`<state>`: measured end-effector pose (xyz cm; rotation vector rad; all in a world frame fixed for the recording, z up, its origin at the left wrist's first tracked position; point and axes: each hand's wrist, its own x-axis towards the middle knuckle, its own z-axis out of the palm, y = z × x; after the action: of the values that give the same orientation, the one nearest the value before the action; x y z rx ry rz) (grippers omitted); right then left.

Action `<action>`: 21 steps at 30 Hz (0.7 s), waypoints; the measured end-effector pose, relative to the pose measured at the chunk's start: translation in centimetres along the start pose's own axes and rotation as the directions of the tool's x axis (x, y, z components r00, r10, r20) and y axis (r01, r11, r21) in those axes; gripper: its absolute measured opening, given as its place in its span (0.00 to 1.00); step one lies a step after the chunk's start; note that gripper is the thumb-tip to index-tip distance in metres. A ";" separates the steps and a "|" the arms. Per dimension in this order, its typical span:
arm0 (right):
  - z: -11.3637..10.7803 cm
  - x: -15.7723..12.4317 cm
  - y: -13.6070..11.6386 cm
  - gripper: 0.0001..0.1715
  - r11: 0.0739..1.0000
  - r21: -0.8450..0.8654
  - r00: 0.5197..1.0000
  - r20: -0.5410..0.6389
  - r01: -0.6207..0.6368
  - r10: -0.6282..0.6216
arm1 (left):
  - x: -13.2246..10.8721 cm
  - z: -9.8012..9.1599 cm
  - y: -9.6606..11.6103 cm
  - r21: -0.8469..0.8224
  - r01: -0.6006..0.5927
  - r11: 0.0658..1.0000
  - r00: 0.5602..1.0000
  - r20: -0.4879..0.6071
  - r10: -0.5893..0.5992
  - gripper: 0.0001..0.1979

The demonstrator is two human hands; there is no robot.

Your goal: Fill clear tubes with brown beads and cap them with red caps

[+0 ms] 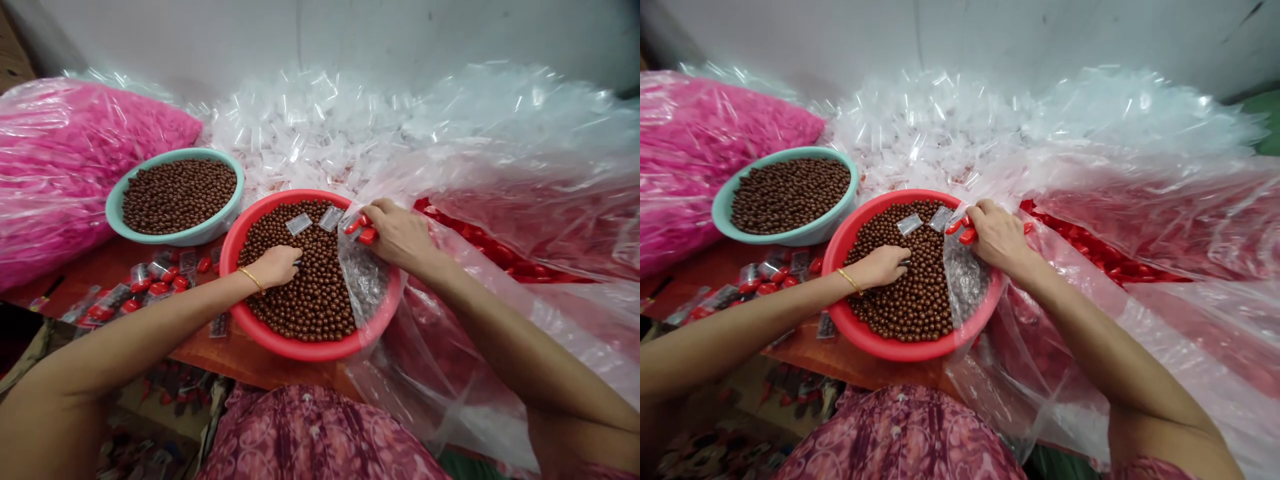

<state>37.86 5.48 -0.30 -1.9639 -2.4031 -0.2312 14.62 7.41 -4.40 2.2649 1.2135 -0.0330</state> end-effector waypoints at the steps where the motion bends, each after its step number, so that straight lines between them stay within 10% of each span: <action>1: 0.3 0.1 0.2 0.24 1.000 0.010 1.000 -0.024 0.009 -0.009 | 0.4 0.2 -0.2 -0.050 -0.006 0.999 1.000 0.009 0.007 0.03; 5: 0.8 0.3 0.5 0.32 0.998 0.035 0.995 -0.092 0.046 -0.043 | 1.4 0.1 -0.5 -0.365 -0.060 0.929 0.996 0.039 0.079 0.04; 9: 0.2 0.0 0.1 0.35 0.999 0.017 0.996 -0.088 0.031 -0.030 | 0.8 -0.6 -0.7 -0.874 0.009 0.486 0.992 0.070 0.109 0.12; 16: -1.5 -1.1 -0.6 0.24 0.986 0.161 0.998 -0.041 -0.032 0.039 | -2.0 -1.1 0.0 -0.996 -0.041 0.078 0.985 -0.028 0.168 0.18; 21: -1.2 -1.3 -1.5 0.13 0.619 0.777 0.993 0.110 -0.115 0.045 | -2.6 -0.7 0.8 -0.997 -0.063 -0.042 0.978 -0.070 0.198 0.20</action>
<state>36.57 3.75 0.57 -1.6198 -1.8926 0.7977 13.50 5.44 -2.70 0.9027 0.4857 0.6436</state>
